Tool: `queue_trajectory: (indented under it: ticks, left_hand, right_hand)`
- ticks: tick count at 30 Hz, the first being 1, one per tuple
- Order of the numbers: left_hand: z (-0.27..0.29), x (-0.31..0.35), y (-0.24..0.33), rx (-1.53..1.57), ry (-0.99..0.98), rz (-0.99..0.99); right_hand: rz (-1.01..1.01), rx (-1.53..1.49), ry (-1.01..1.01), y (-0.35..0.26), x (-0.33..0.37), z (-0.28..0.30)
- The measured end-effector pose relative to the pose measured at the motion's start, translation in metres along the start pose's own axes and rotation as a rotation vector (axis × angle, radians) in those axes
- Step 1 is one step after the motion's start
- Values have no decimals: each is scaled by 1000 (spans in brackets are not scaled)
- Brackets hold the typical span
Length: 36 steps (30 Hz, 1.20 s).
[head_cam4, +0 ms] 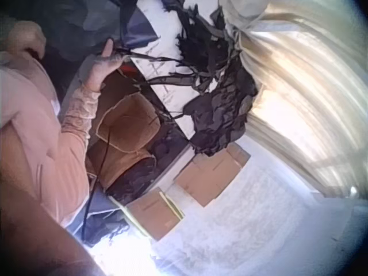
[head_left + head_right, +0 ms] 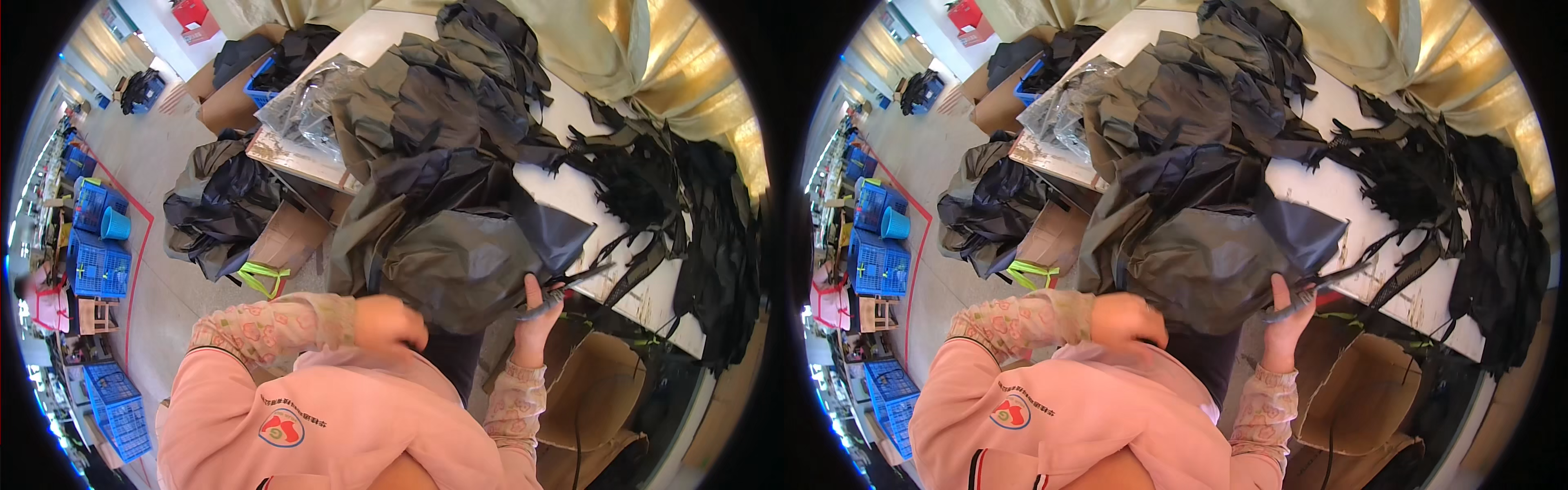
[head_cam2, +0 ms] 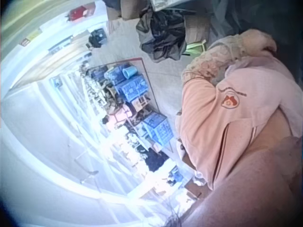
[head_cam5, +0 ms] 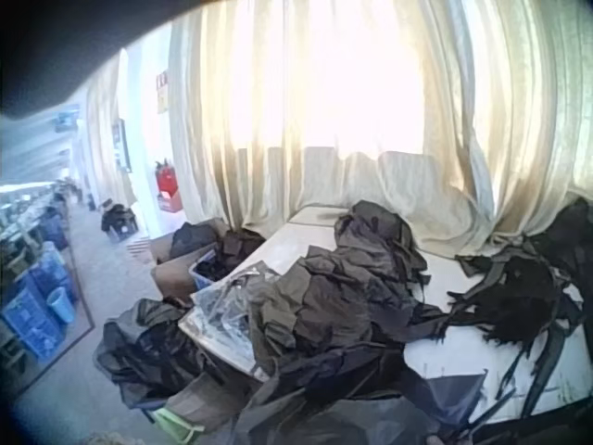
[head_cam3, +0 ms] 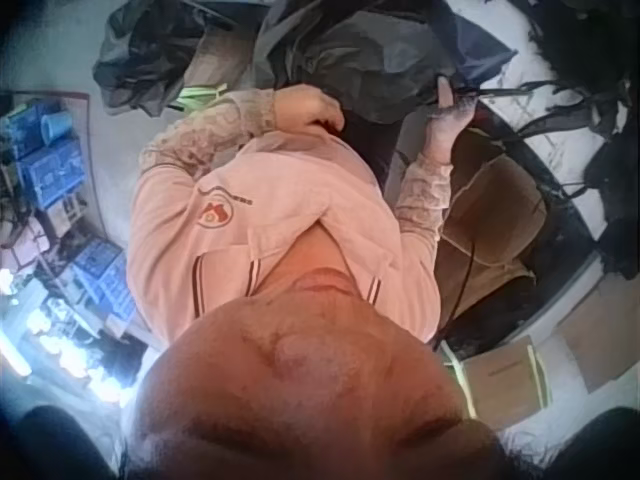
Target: Trim excess fabric or strap material from a textile product using scissors.
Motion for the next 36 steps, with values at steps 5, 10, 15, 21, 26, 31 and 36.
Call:
queue_trajectory:
  ticks: [5, 10, 15, 21, 26, 31, 36]
  left_hand:
    - [137, 26, -27, -454, 823, 127]
    - [164, 19, -74, -781, 806, 464]
    - [155, 25, -95, -838, 813, 363]
    - [161, 55, -121, 256, 914, 309]
    - [169, 88, -91, 1031, 1006, 51]
    - [189, 150, -109, 1012, 1122, 147]
    - [188, 172, -128, 227, 895, 602]
  right_hand:
    - [-22, 172, -52, 9, 12, 10]
    - [-65, 220, 2, 15, 21, 28]
    - [88, 101, 180, 10, 11, 51]
    - [26, 112, 163, 0, -37, 54]
    - [-85, 256, 38, 15, -44, 43]
    - [50, 430, 60, 29, -43, 99]
    - [-167, 412, 98, 33, -30, 108]
Point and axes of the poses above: each hand's wrist, its own x-axis away from the middle knuckle, its own z-axis out of the back of the hand, y = z × x, the point moved 10 cm from there along -x, towards the middle knuckle, and after that the axes turned 2 degrees about x, right-handed, at the moved point
